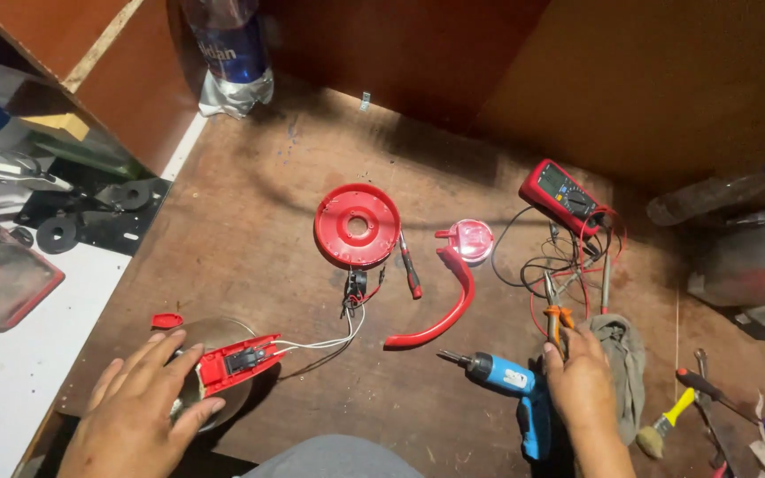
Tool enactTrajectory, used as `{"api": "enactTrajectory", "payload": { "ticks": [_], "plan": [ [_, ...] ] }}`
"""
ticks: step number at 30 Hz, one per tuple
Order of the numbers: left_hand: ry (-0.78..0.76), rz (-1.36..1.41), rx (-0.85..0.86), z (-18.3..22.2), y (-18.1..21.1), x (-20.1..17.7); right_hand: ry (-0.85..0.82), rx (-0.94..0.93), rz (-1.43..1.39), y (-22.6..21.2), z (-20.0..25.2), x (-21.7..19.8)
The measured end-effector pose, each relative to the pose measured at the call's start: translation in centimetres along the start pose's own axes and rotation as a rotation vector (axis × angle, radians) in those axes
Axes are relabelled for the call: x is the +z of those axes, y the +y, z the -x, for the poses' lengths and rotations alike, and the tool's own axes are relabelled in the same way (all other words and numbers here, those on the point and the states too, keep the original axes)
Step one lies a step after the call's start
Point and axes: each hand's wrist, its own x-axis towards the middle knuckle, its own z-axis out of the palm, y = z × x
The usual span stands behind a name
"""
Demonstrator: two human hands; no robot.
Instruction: Disassembling an electric kettle to access internal components using screwdrivers and pliers on a repair bench.
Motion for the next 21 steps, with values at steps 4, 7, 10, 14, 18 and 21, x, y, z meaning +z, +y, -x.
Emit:
{"api": "enactTrajectory", "payload": {
  "ticks": [4, 7, 10, 14, 18, 21],
  "plan": [
    [0.143, 0.005, 0.058, -0.2, 1.2, 0.2, -0.266, 0.193, -0.003, -3.8, 5.3, -3.3],
    [0.15, 0.041, 0.065, -0.3, 2.7, -1.9, -0.448, 0.371, 0.079, -0.5, 7.0, 2.9],
    [0.101, 0.133, 0.036, -0.6, 4.5, -4.2, -0.171, 0.356, 0.264, 1.3, 7.0, 6.1],
    [0.054, 0.191, 0.11, -2.2, 4.7, -5.1, -0.411, 0.776, -0.63, 2.1, 5.6, 4.9],
    [0.008, 0.232, 0.241, -3.9, 4.6, -5.2, -0.33, 0.792, -0.766, -6.5, 9.0, -4.2],
    [0.067, 0.22, 0.277, -4.0, 4.6, -5.1, -0.355, 0.532, -0.905, -2.2, 9.4, -4.1]
  ]
}}
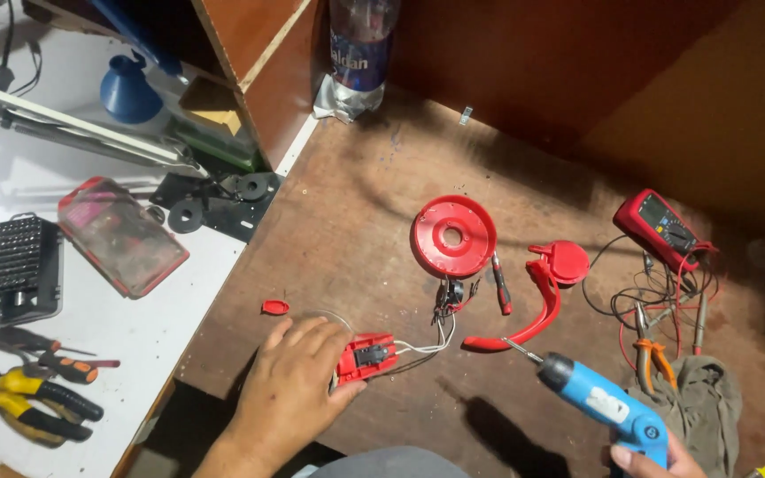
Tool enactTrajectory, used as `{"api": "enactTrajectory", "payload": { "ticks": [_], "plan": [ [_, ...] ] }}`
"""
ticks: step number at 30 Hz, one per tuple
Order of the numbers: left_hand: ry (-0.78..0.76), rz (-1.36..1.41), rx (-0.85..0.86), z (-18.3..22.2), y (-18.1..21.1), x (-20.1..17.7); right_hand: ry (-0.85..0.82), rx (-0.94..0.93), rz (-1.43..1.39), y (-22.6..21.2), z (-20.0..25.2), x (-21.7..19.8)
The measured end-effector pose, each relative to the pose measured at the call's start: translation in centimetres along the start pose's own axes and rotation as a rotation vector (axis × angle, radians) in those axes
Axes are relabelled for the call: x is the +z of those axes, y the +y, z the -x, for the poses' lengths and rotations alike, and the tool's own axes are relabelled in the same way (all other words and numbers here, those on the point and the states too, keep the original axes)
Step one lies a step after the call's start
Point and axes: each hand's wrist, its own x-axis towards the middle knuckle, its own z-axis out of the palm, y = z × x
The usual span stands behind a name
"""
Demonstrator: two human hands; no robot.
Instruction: Disassembling an electric kettle to access internal components using screwdrivers and pliers on a repair bench.
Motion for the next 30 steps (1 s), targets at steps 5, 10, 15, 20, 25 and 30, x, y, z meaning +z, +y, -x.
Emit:
{"api": "enactTrajectory", "payload": {
  "ticks": [5, 10, 15, 20, 25, 30],
  "plan": [
    [0.11, -0.085, 0.034, 0.3, 0.2, 0.5, -0.107, -0.18, -0.019, -12.2, 13.4, 9.6],
    [0.178, -0.019, 0.041, -0.4, 0.5, -0.1, -0.028, -0.315, 0.766, -19.0, 19.9, 15.7],
    [0.167, -0.078, 0.039, -0.1, 0.4, 0.4, -0.507, -0.292, 0.353, -14.7, 12.9, 12.3],
    [0.174, -0.049, 0.034, -0.2, 0.4, 0.4, -0.297, -0.535, 0.667, -16.3, 15.6, 13.8],
    [0.149, -0.038, 0.034, -0.1, 0.3, 0.7, 0.175, -0.361, 1.074, -23.4, 23.0, 19.9],
    [0.15, -0.03, 0.019, 0.3, 0.4, 1.6, 0.026, -0.138, 1.602, -30.1, 25.9, 25.1]
  ]
}}
